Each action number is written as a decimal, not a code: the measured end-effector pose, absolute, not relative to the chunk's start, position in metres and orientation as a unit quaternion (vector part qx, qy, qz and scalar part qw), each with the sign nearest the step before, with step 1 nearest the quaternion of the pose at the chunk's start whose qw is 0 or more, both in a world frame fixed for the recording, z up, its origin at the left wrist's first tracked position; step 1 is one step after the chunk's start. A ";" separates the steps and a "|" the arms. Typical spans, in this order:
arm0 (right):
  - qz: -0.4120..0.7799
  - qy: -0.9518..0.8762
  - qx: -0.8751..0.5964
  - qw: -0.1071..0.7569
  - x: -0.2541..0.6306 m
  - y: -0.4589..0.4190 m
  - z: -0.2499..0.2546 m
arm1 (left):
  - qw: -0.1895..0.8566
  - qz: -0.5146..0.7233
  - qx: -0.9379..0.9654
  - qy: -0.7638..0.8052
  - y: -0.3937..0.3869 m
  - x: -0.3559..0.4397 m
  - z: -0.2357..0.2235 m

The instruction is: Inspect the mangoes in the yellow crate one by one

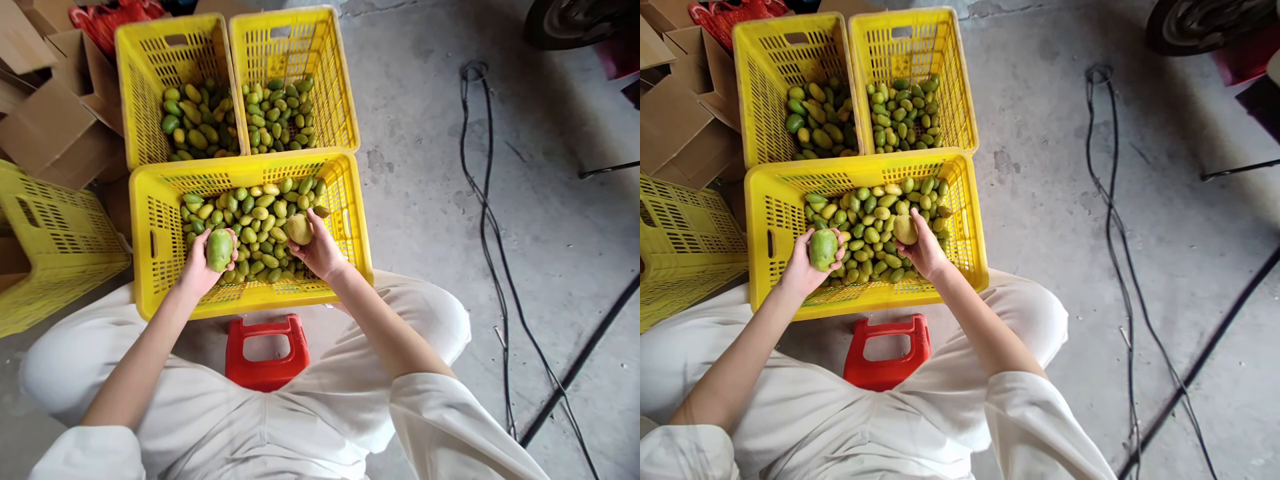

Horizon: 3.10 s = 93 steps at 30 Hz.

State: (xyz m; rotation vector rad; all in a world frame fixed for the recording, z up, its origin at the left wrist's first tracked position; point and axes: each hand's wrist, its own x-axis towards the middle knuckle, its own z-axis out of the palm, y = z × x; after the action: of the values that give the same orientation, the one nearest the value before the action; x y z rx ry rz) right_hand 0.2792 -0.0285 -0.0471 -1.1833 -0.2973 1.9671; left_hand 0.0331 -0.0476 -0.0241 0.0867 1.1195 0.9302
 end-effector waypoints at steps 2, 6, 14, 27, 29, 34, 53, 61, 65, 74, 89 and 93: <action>0.771 -0.133 -0.473 0.406 0.279 -0.029 -0.047 | 0.737 0.424 0.051 0.524 -0.048 0.033 -0.024; 0.759 -0.157 -0.491 0.399 0.279 -0.031 -0.047 | 0.731 0.424 0.075 0.530 -0.050 0.032 -0.025; 0.756 -0.147 -0.492 0.406 0.277 -0.030 -0.044 | 0.745 0.423 0.087 0.509 -0.051 0.028 -0.025; 0.762 -0.090 -0.474 0.431 0.281 -0.031 -0.050 | 0.737 0.468 0.001 0.488 -0.049 0.028 -0.029; 0.776 -0.074 -0.466 0.418 0.281 -0.030 -0.047 | 0.743 0.473 -0.013 0.473 -0.048 0.028 -0.022; 0.798 -0.109 -0.455 0.380 0.280 -0.031 -0.044 | 0.731 0.464 -0.057 0.497 -0.046 0.032 -0.006; 0.781 -0.108 -0.537 0.298 0.275 -0.032 -0.049 | 0.716 0.496 -0.071 0.486 -0.046 0.031 -0.012; 0.799 -0.102 -0.493 0.329 0.280 -0.028 -0.049 | 0.739 0.489 0.051 0.460 -0.059 0.032 -0.031; 0.803 -0.108 -0.468 0.353 0.282 -0.029 -0.049 | 0.752 0.494 0.080 0.430 -0.061 0.029 -0.039; 0.799 -0.175 -0.443 0.367 0.284 -0.031 -0.045 | 0.791 0.452 0.085 0.404 -0.062 0.023 -0.036; 0.757 -0.159 -0.488 0.404 0.280 -0.029 -0.046 | 0.751 0.489 0.039 0.443 -0.060 0.034 -0.033; 0.756 -0.162 -0.501 0.388 0.281 -0.027 -0.047 | 0.748 0.485 0.038 0.452 -0.060 0.033 -0.032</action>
State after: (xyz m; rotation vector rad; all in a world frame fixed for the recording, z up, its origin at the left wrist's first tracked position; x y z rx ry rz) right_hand 0.2815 -0.0267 -0.0475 -1.2747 -0.4132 1.9240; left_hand 0.0328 -0.0596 -0.0320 0.0840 0.9887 1.0610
